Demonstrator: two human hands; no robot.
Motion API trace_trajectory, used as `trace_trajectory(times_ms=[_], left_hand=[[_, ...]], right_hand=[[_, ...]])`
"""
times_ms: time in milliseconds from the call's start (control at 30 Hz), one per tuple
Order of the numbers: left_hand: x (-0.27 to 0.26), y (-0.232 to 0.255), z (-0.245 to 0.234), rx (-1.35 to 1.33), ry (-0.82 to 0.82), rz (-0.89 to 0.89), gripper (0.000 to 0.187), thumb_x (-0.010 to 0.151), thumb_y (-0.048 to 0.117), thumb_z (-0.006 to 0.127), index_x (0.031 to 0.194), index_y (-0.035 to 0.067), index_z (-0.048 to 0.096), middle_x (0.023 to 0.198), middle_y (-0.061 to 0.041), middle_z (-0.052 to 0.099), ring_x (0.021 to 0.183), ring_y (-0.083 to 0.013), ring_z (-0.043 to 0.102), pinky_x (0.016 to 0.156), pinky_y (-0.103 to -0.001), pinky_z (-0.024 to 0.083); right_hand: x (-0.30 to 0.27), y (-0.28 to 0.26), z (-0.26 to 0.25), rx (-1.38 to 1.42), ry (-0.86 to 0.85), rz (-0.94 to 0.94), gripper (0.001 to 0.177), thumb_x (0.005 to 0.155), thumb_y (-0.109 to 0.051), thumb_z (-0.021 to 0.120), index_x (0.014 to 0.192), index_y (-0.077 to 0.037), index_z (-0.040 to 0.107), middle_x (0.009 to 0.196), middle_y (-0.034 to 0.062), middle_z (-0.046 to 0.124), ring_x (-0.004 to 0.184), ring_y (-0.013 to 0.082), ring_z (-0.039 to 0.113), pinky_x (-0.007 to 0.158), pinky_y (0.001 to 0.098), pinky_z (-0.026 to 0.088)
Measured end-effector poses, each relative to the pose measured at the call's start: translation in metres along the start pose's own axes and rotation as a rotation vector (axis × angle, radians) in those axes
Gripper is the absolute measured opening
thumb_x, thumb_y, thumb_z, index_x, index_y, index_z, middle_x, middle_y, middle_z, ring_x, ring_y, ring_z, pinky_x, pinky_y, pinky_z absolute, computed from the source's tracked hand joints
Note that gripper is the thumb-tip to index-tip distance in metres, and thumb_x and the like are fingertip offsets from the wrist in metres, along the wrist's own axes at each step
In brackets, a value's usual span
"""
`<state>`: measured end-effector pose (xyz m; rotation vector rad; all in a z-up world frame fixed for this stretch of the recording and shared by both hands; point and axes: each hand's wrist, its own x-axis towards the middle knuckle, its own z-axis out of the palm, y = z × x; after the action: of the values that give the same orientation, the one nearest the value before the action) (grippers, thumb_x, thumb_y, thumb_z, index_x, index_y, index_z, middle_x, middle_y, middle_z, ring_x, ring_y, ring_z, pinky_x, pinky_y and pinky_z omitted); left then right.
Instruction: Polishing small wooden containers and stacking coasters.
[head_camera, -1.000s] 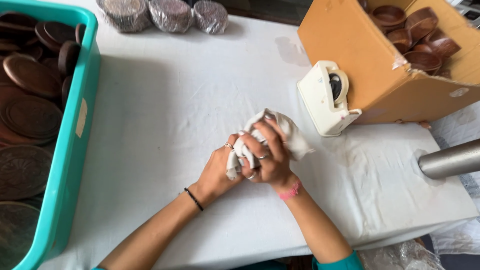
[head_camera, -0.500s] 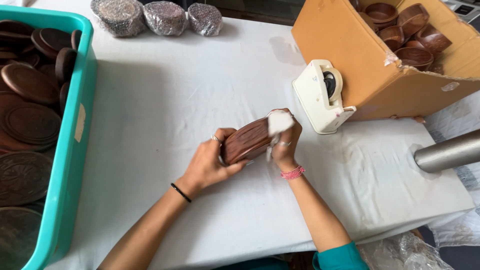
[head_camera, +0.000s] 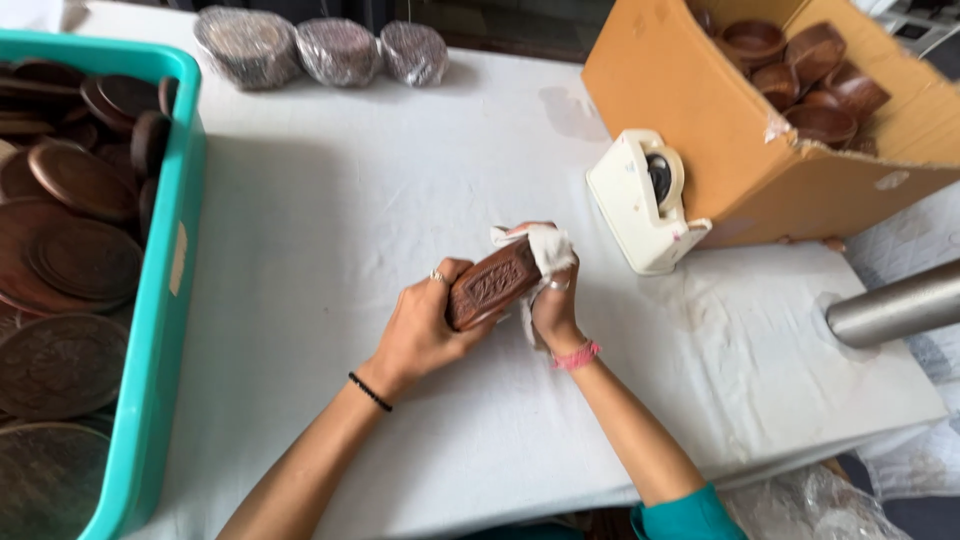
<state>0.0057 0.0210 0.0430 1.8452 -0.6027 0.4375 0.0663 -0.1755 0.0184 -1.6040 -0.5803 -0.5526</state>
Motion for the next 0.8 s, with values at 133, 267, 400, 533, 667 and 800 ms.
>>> trace_trajectory(times_ms=[133, 267, 400, 533, 667, 800], left_hand=[[0.003, -0.002, -0.010, 0.030, 0.003, -0.108, 0.054, 0.076, 0.016, 0.086, 0.116, 0.002, 0.054, 0.088, -0.018, 0.072, 0.079, -0.0331, 0.073, 0.069, -0.040, 0.058], [-0.009, -0.029, 0.005, -0.071, 0.085, -0.043, 0.038, 0.079, 0.007, 0.078, 0.111, 0.003, 0.058, 0.094, -0.018, 0.072, 0.079, -0.0313, 0.074, 0.074, -0.038, 0.061], [-0.001, -0.015, 0.001, -0.067, 0.096, -0.137, 0.052, 0.077, 0.017, 0.084, 0.116, 0.002, 0.054, 0.093, -0.017, 0.075, 0.086, -0.0281, 0.077, 0.074, -0.036, 0.060], [0.002, -0.008, -0.004, -0.115, 0.066, -0.145, 0.054, 0.080, 0.022, 0.083, 0.121, 0.003, 0.054, 0.103, -0.015, 0.076, 0.093, -0.0231, 0.079, 0.078, -0.032, 0.063], [0.004, -0.022, -0.012, -0.066, 0.041, -0.121, 0.056, 0.077, 0.022, 0.085, 0.120, 0.002, 0.055, 0.101, -0.017, 0.076, 0.093, -0.0231, 0.077, 0.080, -0.034, 0.061], [0.004, -0.026, -0.017, 0.034, 0.000, -0.063, 0.049, 0.070, 0.020, 0.082, 0.113, 0.004, 0.062, 0.096, -0.014, 0.077, 0.084, -0.0243, 0.076, 0.074, -0.033, 0.060]], right_hand=[[0.019, -0.059, 0.031, -0.398, -0.076, -0.312, 0.064, 0.107, -0.060, 0.037, 0.111, -0.002, 0.064, 0.107, 0.0124, 0.066, 0.103, 0.0274, 0.065, 0.093, 0.0431, 0.053], [0.031, -0.065, 0.042, -0.693, -0.209, -0.656, 0.059, 0.110, -0.054, 0.037, 0.108, -0.003, 0.068, 0.110, 0.0134, 0.067, 0.107, 0.0324, 0.065, 0.096, 0.0468, 0.054], [0.032, -0.026, 0.030, -0.406, -0.098, -0.417, 0.060, 0.107, -0.055, 0.037, 0.103, -0.003, 0.067, 0.105, 0.0109, 0.069, 0.099, 0.0264, 0.067, 0.092, 0.0446, 0.055], [0.003, 0.069, 0.006, 0.203, 0.151, 0.420, 0.059, 0.102, -0.055, 0.031, 0.107, -0.008, 0.067, 0.102, 0.0051, 0.071, 0.096, 0.0179, 0.067, 0.090, 0.0377, 0.054], [0.016, 0.052, -0.001, 0.328, 0.244, 0.479, 0.057, 0.100, -0.055, 0.031, 0.114, -0.010, 0.064, 0.111, 0.0028, 0.070, 0.105, 0.0156, 0.066, 0.096, 0.0343, 0.053], [0.032, -0.020, 0.011, -0.288, -0.128, -0.238, 0.059, 0.106, -0.054, 0.036, 0.097, -0.003, 0.064, 0.093, 0.0098, 0.066, 0.085, 0.0220, 0.066, 0.079, 0.0376, 0.053]])
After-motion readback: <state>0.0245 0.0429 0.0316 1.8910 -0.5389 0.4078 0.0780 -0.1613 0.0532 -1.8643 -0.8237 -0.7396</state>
